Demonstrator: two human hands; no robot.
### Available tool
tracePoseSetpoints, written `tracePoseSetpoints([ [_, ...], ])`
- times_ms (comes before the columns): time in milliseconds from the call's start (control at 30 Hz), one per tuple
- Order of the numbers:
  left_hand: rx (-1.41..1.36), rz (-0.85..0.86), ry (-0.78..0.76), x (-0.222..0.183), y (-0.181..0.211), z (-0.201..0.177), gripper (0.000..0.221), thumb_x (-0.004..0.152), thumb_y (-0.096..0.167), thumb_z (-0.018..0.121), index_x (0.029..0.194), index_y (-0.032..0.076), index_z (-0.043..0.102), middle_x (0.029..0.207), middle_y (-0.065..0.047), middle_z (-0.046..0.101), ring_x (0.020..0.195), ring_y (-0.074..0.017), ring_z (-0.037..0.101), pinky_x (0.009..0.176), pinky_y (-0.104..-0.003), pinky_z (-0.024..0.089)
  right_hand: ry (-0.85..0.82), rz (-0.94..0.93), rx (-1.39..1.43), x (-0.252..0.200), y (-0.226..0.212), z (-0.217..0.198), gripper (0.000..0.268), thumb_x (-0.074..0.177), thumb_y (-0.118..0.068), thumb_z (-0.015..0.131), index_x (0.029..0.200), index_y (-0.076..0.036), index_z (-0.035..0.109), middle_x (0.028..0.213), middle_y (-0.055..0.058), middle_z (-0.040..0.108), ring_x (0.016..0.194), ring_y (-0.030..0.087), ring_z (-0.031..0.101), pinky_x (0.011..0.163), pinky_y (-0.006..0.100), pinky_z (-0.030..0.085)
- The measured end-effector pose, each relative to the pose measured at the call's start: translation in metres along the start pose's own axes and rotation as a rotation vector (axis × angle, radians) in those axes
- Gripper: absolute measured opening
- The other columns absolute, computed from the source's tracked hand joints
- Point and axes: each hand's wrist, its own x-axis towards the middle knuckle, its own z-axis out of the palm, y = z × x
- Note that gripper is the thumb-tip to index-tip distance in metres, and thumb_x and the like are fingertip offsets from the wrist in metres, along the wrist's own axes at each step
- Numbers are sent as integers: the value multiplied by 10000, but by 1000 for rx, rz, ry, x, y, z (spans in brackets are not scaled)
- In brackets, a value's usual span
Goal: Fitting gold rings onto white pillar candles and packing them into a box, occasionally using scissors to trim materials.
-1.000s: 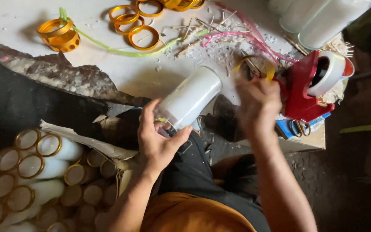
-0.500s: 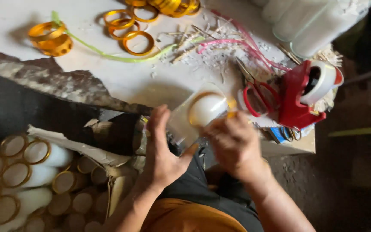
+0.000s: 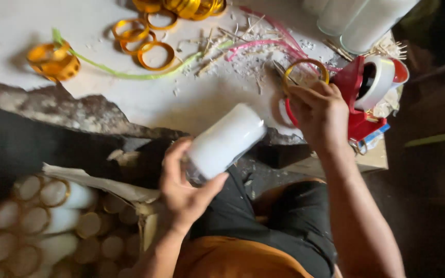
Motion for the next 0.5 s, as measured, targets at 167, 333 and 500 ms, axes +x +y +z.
tracePoseSetpoints([
  [167,-726,-448,120,-26,-72,-29,741,663,112,848,1353,30,591,1245,-169,689,1181,-273,656,1004,-477,542,-71,435,859,3,-37,-32,187,976,-175,803,1161,-196,806,910,16,701,745,172,619,715,299,528],
  [333,-1080,-506,-65,-26,-68,-39,830,719,222,919,1404,-46,535,1344,-256,584,1207,-405,557,944,-477,546,-150,-208,1095,33,-75,-61,297,1054,-72,539,1325,-70,660,927,108,609,815,285,598,763,412,451],
  [500,-1306,-415,-112,-21,-76,-33,754,698,139,785,1407,46,544,1326,-227,654,1238,-402,621,1081,-606,451,19,-114,912,37,-48,-28,193,919,-34,647,1008,-105,804,799,140,627,689,389,586,671,448,533],
])
